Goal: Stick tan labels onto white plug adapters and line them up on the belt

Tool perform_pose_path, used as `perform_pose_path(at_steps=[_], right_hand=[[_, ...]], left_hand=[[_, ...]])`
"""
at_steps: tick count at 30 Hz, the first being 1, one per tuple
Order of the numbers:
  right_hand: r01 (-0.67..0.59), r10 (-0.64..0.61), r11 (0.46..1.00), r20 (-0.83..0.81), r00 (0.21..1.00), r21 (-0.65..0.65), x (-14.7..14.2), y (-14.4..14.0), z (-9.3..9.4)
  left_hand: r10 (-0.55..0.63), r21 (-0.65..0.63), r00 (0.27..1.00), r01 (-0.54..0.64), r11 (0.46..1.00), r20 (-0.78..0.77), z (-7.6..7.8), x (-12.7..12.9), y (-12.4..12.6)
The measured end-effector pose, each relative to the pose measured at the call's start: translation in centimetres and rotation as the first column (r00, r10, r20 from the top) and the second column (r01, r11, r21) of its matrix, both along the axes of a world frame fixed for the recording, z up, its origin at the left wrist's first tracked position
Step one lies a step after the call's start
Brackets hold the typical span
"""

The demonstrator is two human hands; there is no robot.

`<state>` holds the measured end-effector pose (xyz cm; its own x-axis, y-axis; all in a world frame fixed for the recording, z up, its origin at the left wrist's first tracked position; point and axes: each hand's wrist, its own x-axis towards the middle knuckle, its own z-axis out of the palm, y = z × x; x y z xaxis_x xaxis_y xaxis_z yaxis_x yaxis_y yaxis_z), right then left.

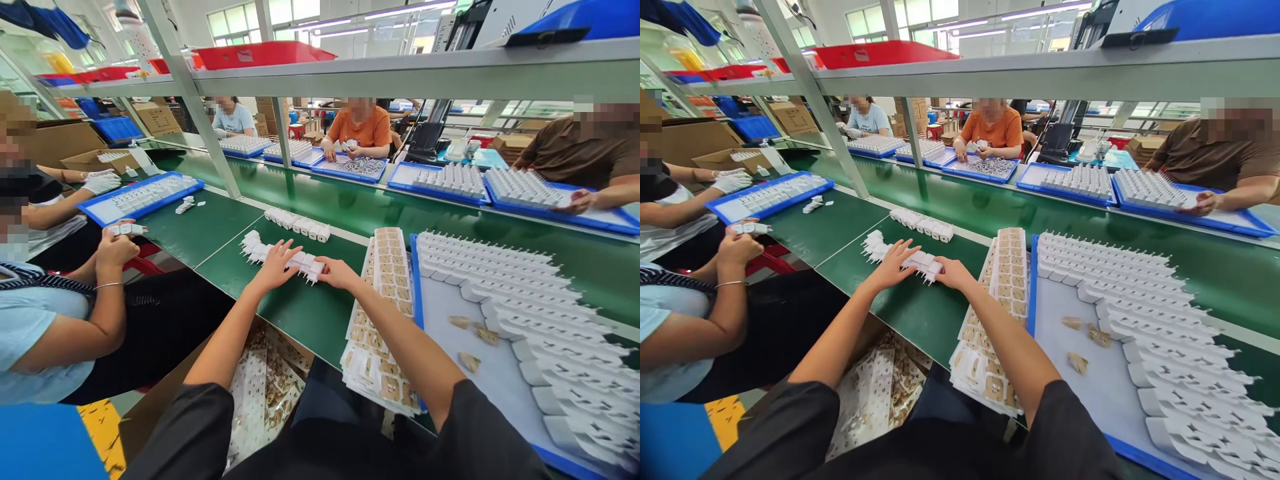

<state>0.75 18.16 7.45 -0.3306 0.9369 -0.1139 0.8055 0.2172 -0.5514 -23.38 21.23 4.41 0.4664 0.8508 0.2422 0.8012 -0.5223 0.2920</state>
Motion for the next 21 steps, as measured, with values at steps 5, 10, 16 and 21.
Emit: perform_pose_path(at_steps=[5,10,16,21], right_hand=[[-0.014,0.014,1.0,-0.004,1.0,-0.004,-1.7,0.8,0.0],[-0.035,0.034,0.999,0.028,0.999,0.033,-4.6,2.0,0.5],[-0.073,0.064,0.994,0.116,0.991,0.077,-4.8,0.8,2.3],[-0.078,0.051,0.991,0.243,0.969,0.105,3.4,-4.1,4.6]], left_hand=[[0.181,0.038,0.983,-0.182,0.983,0.013,-2.3,-3.5,1.1],[0.188,0.051,0.981,-0.19,0.98,0.036,-2.0,-5.2,3.5],[0.194,0.097,0.972,-0.208,0.973,0.134,-1.5,-5.3,3.5],[0.057,0.119,0.974,-0.085,0.989,0.221,-0.8,-2.2,0.2]])
